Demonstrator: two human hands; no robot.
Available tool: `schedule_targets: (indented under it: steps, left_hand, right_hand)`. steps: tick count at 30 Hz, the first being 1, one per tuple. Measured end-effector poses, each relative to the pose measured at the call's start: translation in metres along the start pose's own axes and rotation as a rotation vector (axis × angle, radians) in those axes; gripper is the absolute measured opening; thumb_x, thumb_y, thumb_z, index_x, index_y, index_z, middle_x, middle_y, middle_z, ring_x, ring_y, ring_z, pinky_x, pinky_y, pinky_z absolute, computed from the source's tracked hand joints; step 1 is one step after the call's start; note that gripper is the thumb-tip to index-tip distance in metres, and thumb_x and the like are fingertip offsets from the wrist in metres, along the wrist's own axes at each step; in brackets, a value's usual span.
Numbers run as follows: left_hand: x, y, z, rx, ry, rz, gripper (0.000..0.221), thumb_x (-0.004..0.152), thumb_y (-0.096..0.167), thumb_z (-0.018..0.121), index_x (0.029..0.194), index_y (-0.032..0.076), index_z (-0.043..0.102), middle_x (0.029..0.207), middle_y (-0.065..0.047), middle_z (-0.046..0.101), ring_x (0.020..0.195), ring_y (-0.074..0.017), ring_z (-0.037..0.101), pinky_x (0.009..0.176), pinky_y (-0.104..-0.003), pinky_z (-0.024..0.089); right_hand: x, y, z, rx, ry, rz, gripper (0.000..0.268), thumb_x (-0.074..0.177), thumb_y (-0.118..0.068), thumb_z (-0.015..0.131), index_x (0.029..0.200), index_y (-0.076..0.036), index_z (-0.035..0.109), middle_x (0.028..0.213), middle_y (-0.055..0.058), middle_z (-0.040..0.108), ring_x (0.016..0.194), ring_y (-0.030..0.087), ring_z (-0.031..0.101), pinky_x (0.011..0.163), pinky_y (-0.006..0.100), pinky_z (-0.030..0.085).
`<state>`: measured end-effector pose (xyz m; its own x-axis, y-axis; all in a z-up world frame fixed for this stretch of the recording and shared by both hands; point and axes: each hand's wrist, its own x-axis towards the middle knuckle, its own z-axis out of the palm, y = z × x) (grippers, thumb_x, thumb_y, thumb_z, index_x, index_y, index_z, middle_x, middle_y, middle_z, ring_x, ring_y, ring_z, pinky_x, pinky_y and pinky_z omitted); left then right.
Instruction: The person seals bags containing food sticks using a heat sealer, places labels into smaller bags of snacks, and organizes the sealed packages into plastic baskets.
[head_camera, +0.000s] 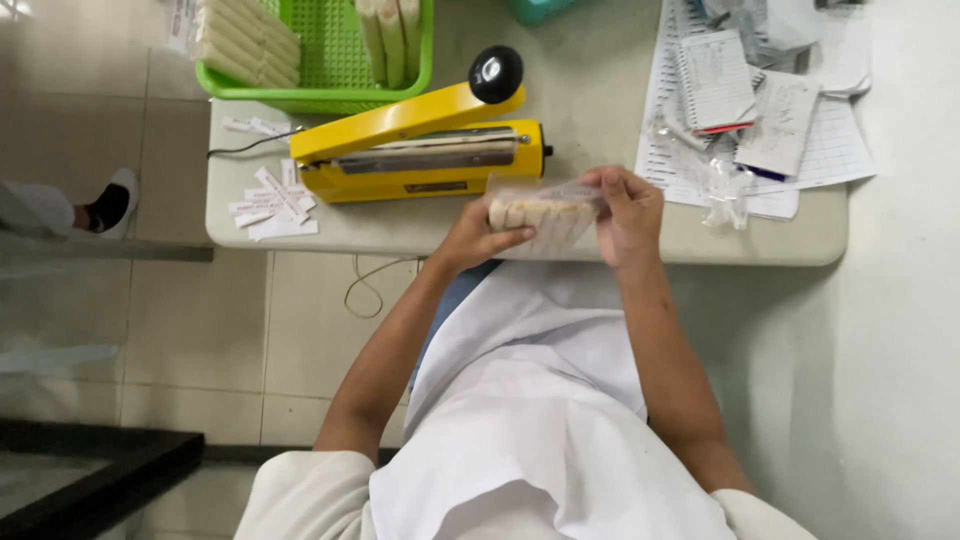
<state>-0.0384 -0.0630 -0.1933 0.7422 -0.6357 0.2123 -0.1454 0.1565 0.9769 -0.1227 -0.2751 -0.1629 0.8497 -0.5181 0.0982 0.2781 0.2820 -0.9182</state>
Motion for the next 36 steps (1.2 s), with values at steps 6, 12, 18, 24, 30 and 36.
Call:
schedule_targets:
  steps: [6, 12, 18, 24, 30, 36]
  left_hand:
    - [-0.026, 0.043, -0.034, -0.179, 0.229, -0.29, 0.04, 0.088, 0.026, 0.086, 0.118, 0.008, 0.066, 0.103, -0.006, 0.069, 0.096, -0.0179, 0.063, 0.085, -0.04, 0.056]
    - [-0.017, 0.06, -0.062, -0.35, 0.445, -0.676, 0.057, 0.083, 0.034, 0.08, 0.128, 0.004, 0.062, 0.112, -0.013, 0.071, 0.1, -0.0266, 0.07, 0.087, -0.043, 0.059]
    - [-0.012, 0.075, -0.073, -0.378, 0.465, -0.842, 0.052, 0.079, 0.03, 0.075, 0.122, 0.004, 0.063, 0.112, -0.012, 0.073, 0.101, -0.0257, 0.072, 0.089, -0.037, 0.06]
    - [-0.012, 0.076, -0.077, -0.372, 0.432, -0.807, 0.051, 0.081, 0.029, 0.074, 0.123, 0.004, 0.064, 0.115, -0.012, 0.073, 0.103, -0.0254, 0.072, 0.091, -0.037, 0.059]
    - [-0.017, 0.061, -0.078, -0.416, 0.415, -0.811, 0.057, 0.08, 0.031, 0.074, 0.131, 0.008, 0.06, 0.121, -0.011, 0.071, 0.107, -0.0263, 0.071, 0.092, -0.039, 0.059]
    - [-0.025, 0.066, -0.077, -0.423, 0.418, -0.824, 0.059, 0.081, 0.028, 0.074, 0.133, 0.007, 0.056, 0.123, -0.012, 0.069, 0.11, -0.0273, 0.07, 0.093, -0.039, 0.059]
  right_hand:
    - [0.052, 0.022, 0.045, -0.759, -0.166, -0.2, 0.044, 0.106, -0.049, 0.072, 0.081, -0.013, 0.073, 0.075, 0.002, 0.061, 0.084, 0.016, 0.056, 0.085, 0.033, 0.041]
    - [0.146, 0.098, 0.039, -1.013, -0.16, -0.223, 0.019, 0.092, -0.025, 0.063, 0.075, -0.017, 0.066, 0.074, 0.001, 0.062, 0.085, 0.02, 0.053, 0.078, 0.041, 0.037]
    - [0.127, -0.097, 0.166, -0.798, -0.402, -0.12, 0.04, 0.103, -0.049, 0.057, 0.092, -0.013, 0.07, 0.09, 0.0, 0.071, 0.076, 0.012, 0.061, 0.069, 0.031, 0.046]
    - [0.131, -0.013, 0.138, -1.659, -0.545, -0.177, 0.053, 0.112, -0.047, 0.059, 0.076, -0.008, 0.056, 0.078, 0.01, 0.054, 0.074, 0.03, 0.05, 0.061, 0.048, 0.04]
    - [0.129, 0.038, 0.112, -1.497, -0.329, -0.062, 0.054, 0.111, -0.029, 0.06, 0.062, -0.012, 0.052, 0.056, 0.002, 0.049, 0.051, 0.02, 0.045, 0.046, 0.042, 0.032]
    - [0.116, 0.033, 0.116, -1.412, -0.277, 0.025, 0.052, 0.112, -0.029, 0.06, 0.063, -0.014, 0.052, 0.056, 0.001, 0.048, 0.05, 0.015, 0.042, 0.044, 0.036, 0.03]
